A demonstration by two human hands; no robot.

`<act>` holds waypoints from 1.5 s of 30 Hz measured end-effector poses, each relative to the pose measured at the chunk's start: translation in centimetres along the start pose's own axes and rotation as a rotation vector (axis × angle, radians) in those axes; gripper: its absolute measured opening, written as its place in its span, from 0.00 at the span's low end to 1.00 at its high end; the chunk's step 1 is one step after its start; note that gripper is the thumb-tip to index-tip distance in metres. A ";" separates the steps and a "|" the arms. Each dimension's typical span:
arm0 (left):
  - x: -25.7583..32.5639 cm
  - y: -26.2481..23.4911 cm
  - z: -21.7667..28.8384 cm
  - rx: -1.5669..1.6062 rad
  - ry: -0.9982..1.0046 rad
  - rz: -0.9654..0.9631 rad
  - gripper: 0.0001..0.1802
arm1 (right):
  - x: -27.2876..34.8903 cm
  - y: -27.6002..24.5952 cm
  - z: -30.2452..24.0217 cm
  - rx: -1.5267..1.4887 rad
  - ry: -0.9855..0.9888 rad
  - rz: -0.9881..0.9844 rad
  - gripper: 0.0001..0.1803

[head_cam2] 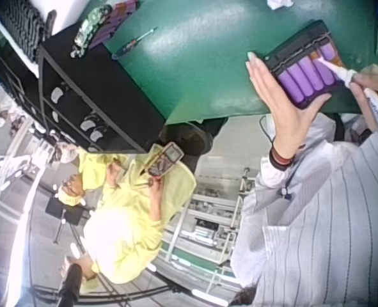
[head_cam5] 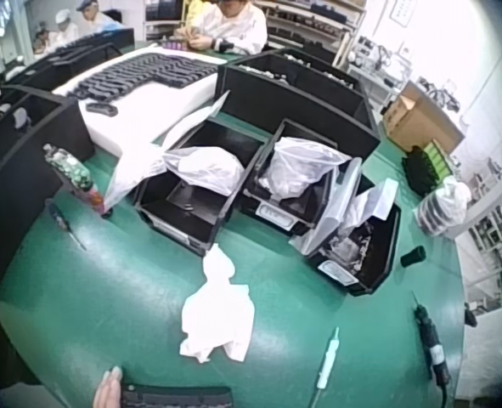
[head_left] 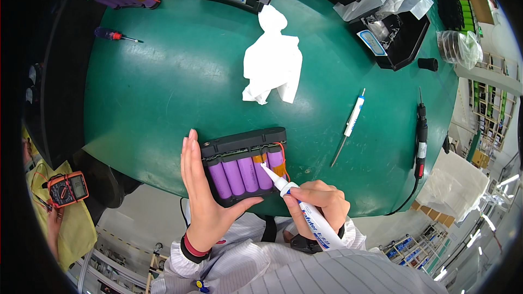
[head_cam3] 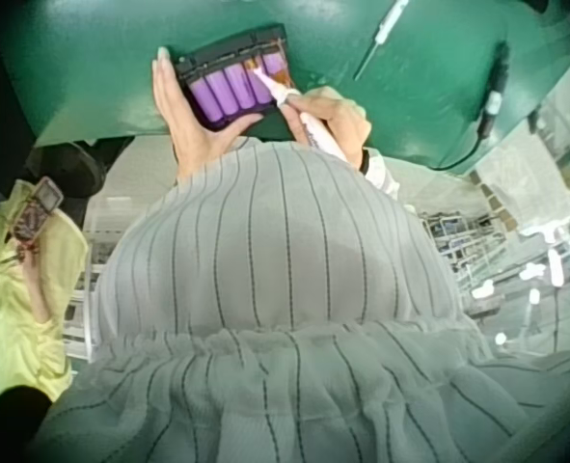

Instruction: The person cleans the surface of a black battery pack housing using a small tool and a tissue. They then apply a white adhesive from a tube onto the purple cylindrical cells inside the housing.

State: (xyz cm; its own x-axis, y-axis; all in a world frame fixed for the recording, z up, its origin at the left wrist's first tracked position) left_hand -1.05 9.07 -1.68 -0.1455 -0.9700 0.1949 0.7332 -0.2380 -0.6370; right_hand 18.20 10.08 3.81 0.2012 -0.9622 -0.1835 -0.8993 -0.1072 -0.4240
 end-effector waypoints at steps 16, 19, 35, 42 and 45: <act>0.0 0.0 0.0 -0.006 -0.001 0.004 0.80 | 0.1 -0.1 0.1 0.043 0.049 -0.032 0.18; 0.0 0.0 -0.1 -0.005 0.001 0.007 0.80 | 0.1 -0.2 0.4 0.031 0.057 -0.040 0.17; 0.0 0.1 -0.1 0.027 -0.014 -0.003 0.80 | 0.2 -0.7 0.5 -0.039 0.022 0.038 0.16; 0.0 0.2 -0.1 0.035 -0.020 0.000 0.80 | 0.2 -0.6 0.6 -0.058 0.003 0.005 0.17; 0.0 0.3 -0.2 0.052 -0.031 0.001 0.80 | 0.3 -0.5 0.7 -0.064 0.012 -0.002 0.17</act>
State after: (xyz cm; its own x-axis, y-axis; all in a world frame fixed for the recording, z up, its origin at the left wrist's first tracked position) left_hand -0.99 8.95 -1.98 -0.1251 -0.9679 0.2181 0.7668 -0.2338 -0.5978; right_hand 18.99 10.03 3.34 0.1988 -0.9649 -0.1717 -0.9220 -0.1248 -0.3665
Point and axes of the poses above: each hand's wrist, its own x-axis away from the middle knuckle, its own y-axis out of the palm, z = x × y, the point moved 9 cm from there along -x, towards the middle knuckle, and after that the axes turned 7 degrees about -z, right-handed, at the moved point
